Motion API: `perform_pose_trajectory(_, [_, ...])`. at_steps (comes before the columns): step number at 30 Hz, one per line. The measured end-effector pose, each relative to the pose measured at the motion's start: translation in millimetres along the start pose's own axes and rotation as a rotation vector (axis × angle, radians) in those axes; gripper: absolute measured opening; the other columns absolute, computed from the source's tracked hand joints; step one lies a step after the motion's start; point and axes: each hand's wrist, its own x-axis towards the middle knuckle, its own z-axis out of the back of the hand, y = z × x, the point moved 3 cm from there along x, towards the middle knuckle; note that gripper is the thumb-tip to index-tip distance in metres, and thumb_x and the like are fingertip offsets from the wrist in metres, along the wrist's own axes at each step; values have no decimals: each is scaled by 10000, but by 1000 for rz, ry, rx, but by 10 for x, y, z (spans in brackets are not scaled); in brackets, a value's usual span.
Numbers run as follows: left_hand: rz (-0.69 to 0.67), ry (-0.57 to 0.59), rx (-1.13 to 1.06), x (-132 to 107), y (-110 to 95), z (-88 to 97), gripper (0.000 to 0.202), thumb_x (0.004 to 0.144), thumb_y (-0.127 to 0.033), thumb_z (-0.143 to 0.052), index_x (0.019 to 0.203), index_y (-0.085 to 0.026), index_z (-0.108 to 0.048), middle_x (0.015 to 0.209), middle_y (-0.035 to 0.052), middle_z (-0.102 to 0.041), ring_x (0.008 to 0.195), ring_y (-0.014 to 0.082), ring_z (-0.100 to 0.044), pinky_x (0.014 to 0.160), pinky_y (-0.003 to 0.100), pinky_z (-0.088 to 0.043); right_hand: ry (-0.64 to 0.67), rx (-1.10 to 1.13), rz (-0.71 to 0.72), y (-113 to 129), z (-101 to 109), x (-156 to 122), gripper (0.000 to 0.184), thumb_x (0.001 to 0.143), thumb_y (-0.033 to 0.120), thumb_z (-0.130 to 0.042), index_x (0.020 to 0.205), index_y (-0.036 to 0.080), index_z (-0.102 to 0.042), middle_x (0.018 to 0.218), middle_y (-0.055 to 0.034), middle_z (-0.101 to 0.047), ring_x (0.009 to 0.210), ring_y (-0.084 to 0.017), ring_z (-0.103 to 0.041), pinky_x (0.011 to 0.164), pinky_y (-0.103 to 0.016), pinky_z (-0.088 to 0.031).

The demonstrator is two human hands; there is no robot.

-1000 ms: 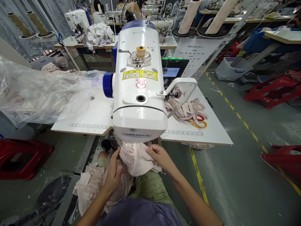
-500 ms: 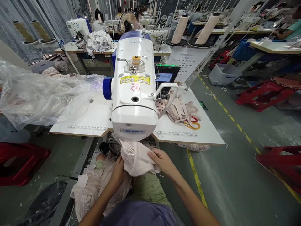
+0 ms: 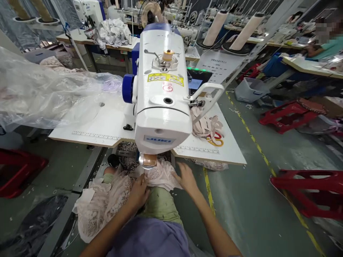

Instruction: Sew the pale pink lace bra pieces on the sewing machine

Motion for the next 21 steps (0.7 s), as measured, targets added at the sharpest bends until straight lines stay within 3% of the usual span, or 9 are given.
perform_pose_trajectory(2, [70,18,24,-121,156,269,415,877,-194,-492,1287,-162,-551,1431,176,-508,1310,287,-507,1050,468,-472,36,27,121,274,-305,84,656,888,499,-563,1431,160,-417,1482,-172,-447,1375,-305,-406,1104,-423,-365])
perform_pose_trajectory(5, [261,30,107,-410,422,897,313,949,-284,-419,1212,-193,-560,1234,116,-629,1159,233,-595,970,378,-489,69,76,191,551,-700,98,667,905,536,-538,1415,122,-425,1445,-217,-472,1339,-353,-437,1098,-487,-361])
perform_pose_trajectory(7, [462,9,207,-701,555,1309,291,994,-364,-344,1065,-196,-572,1026,90,-664,973,230,-637,832,351,-488,64,104,185,612,-877,14,641,922,556,-497,1361,89,-466,1351,-251,-532,1264,-389,-487,1063,-530,-377])
perform_pose_trajectory(9, [662,7,308,-1042,633,1581,344,999,-448,-323,914,-196,-541,866,77,-638,800,233,-625,679,325,-431,46,128,170,595,-975,-105,680,925,607,-454,1340,68,-474,1304,-267,-547,1228,-408,-495,1052,-553,-379])
perform_pose_trajectory(11, [807,57,369,-1371,677,1660,379,956,-535,-401,800,-201,-493,768,67,-602,666,220,-585,571,292,-337,33,151,163,546,-1009,-198,738,920,660,-417,1352,64,-458,1307,-272,-537,1231,-417,-484,1050,-563,-384])
perform_pose_trajectory(15, [925,200,365,-1775,692,1510,388,917,-532,-457,690,-222,-404,607,16,-507,514,174,-485,509,271,-194,-10,177,140,604,-912,-231,743,933,674,-372,1383,85,-432,1357,-268,-491,1274,-412,-453,1035,-572,-409])
perform_pose_trajectory(18, [894,234,352,-1753,497,1501,341,964,-418,-350,684,-225,-368,569,-6,-446,523,169,-446,536,283,-176,-25,266,184,1001,-681,-278,703,932,652,-418,1383,114,-460,1408,-248,-462,1344,-404,-392,1105,-591,-335])
perform_pose_trajectory(19, [863,233,313,-1686,377,1534,343,967,-408,-336,678,-224,-356,574,-10,-436,534,165,-435,544,283,-184,33,346,250,1209,-591,-327,693,918,647,-464,1376,127,-480,1404,-240,-480,1340,-399,-405,1110,-590,-333])
perform_pose_trajectory(21, [772,222,114,-1481,77,1623,377,967,-440,-337,662,-220,-332,591,-19,-418,554,152,-411,553,277,-219,274,556,467,1682,-403,-483,667,838,649,-605,1288,158,-573,1344,-200,-557,1261,-375,-501,1098,-535,-385])
